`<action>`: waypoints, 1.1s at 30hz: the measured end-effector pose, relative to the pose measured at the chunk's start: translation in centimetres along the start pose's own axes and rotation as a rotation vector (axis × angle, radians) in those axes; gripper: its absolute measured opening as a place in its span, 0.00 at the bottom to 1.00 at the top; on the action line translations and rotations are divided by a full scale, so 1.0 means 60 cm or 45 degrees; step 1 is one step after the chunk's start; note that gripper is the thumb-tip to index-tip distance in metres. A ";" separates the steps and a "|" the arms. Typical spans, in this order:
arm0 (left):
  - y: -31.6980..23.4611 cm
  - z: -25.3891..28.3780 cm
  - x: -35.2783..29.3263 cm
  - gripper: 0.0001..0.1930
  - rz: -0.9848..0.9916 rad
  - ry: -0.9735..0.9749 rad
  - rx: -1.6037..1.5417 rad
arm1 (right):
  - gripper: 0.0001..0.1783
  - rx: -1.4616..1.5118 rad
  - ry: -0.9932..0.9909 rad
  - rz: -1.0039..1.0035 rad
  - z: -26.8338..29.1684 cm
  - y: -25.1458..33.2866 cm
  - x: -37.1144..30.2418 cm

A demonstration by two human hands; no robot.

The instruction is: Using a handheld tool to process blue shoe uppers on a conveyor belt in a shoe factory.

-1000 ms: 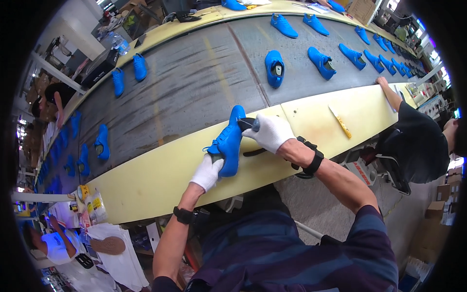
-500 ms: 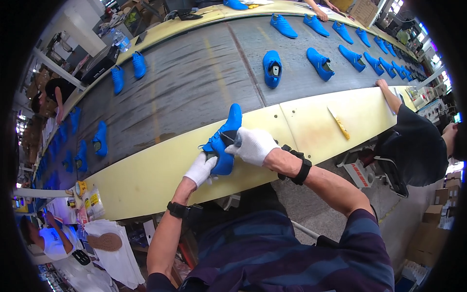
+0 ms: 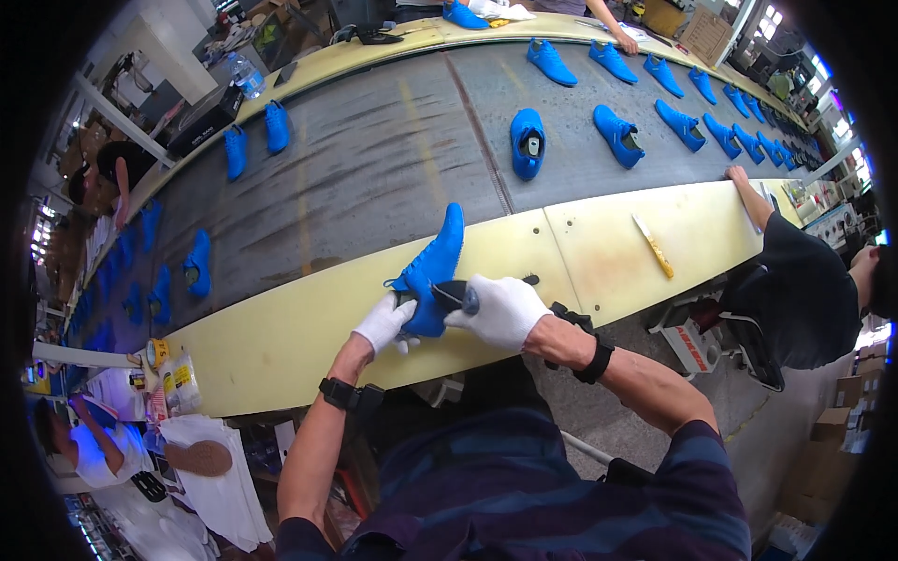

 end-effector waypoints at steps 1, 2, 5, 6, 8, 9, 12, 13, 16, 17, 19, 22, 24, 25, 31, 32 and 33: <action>0.001 -0.001 -0.001 0.24 0.006 0.003 -0.002 | 0.27 0.042 -0.051 0.044 0.001 0.011 0.005; 0.000 -0.001 -0.003 0.23 0.001 -0.010 0.008 | 0.26 0.085 -0.101 0.088 0.003 0.023 0.011; -0.010 -0.001 -0.005 0.23 -0.002 -0.006 0.041 | 0.25 0.109 -0.055 0.062 -0.014 0.023 0.041; -0.012 -0.003 -0.006 0.23 0.000 -0.006 0.050 | 0.26 0.106 -0.042 0.063 -0.020 0.018 0.050; -0.018 -0.002 -0.008 0.23 -0.004 -0.014 0.053 | 0.25 0.132 -0.053 0.026 -0.017 0.009 0.052; -0.018 -0.001 -0.010 0.23 -0.016 -0.017 0.065 | 0.25 0.109 -0.058 0.015 -0.013 0.016 0.048; -0.014 0.000 -0.010 0.24 -0.019 -0.006 0.089 | 0.25 0.069 -0.144 0.059 -0.014 0.001 0.043; -0.014 -0.001 -0.009 0.24 -0.019 -0.002 0.091 | 0.26 0.050 -0.231 0.117 -0.008 -0.006 0.039; -0.013 0.001 -0.008 0.24 -0.015 0.003 0.056 | 0.26 -0.037 -0.264 0.075 0.006 -0.033 0.039; -0.010 0.002 -0.008 0.25 -0.006 0.015 0.048 | 0.25 -0.056 -0.287 0.055 0.014 -0.042 0.039; -0.013 0.001 -0.008 0.25 0.002 0.028 0.029 | 0.25 -0.064 -0.313 0.096 0.032 -0.057 0.026; -0.013 0.002 -0.007 0.26 -0.018 0.048 0.049 | 0.26 -0.055 -0.348 0.156 0.042 -0.048 0.015; -0.010 0.007 -0.010 0.24 -0.022 0.029 0.044 | 0.25 -0.023 -0.342 0.321 0.030 -0.017 0.011; -0.010 0.007 -0.010 0.24 -0.019 0.029 0.043 | 0.24 -0.030 -0.285 0.352 0.019 -0.001 0.013; -0.023 0.000 -0.013 0.22 0.025 -0.033 0.083 | 0.24 -0.010 -0.071 0.127 -0.012 0.011 0.045; -0.016 0.000 -0.012 0.22 0.048 -0.023 0.097 | 0.24 -0.012 -0.064 0.132 -0.014 0.011 0.048; -0.013 -0.002 -0.013 0.22 0.069 -0.006 0.113 | 0.25 -0.017 -0.112 0.170 -0.013 0.011 0.046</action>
Point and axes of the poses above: each hand's wrist, its own x-axis towards the middle knuckle, its own z-axis out of the back of the hand, y = z × x, the point moved 7 cm from there along x, towards the middle knuckle, and after that the axes turned 15 degrees about x, right-handed, at the moved point
